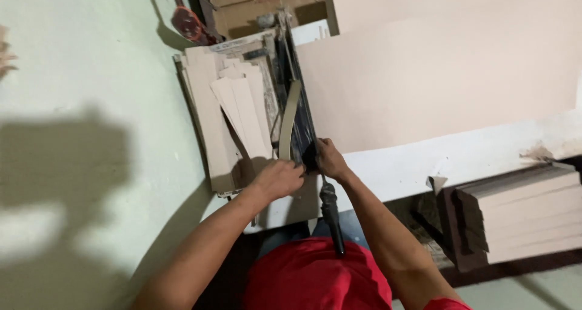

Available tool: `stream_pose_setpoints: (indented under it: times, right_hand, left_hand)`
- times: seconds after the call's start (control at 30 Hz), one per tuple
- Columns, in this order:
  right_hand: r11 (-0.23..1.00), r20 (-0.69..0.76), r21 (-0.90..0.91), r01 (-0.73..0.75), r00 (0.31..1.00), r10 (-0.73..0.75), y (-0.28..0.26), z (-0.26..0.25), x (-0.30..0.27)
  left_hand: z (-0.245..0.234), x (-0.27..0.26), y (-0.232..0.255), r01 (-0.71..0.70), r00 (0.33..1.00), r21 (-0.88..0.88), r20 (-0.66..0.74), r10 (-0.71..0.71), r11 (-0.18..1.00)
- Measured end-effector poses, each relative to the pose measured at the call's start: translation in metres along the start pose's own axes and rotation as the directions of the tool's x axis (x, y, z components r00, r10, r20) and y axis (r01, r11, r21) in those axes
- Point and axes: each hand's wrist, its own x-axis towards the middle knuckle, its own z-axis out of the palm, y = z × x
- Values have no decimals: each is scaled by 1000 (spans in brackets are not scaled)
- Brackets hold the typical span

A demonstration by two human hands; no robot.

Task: The person uses a manual paper cutter to trim large sheets of white paper. They place a sheet on the cutter, pull down the lever to cut, and then remove the trimmed piece. This process is repeated multiple times.

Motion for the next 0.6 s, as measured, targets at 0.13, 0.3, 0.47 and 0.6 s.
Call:
stream_pose_setpoints:
  times: [0.13, 0.3, 0.47, 0.6]
  right_hand:
    - [984, 47, -81, -158, 986, 163, 2, -1, -3]
    - [812, 80, 480, -332, 938, 336, -66, -53, -58]
    - [396, -313, 913, -96, 457, 833, 13, -76, -94]
    - [136, -150, 988, 76, 690, 708, 12, -119, -110]
  left_hand:
    - [-6, -18, 0, 21, 967, -99, 256, 5, 995]
    - [10, -30, 7, -31, 855, -20, 518, 37, 999]
    - [-54, -24, -29, 116, 848, 71, 512, -136, 991]
    - [-37, -36, -38, 158, 929, 30, 334, -159, 987]
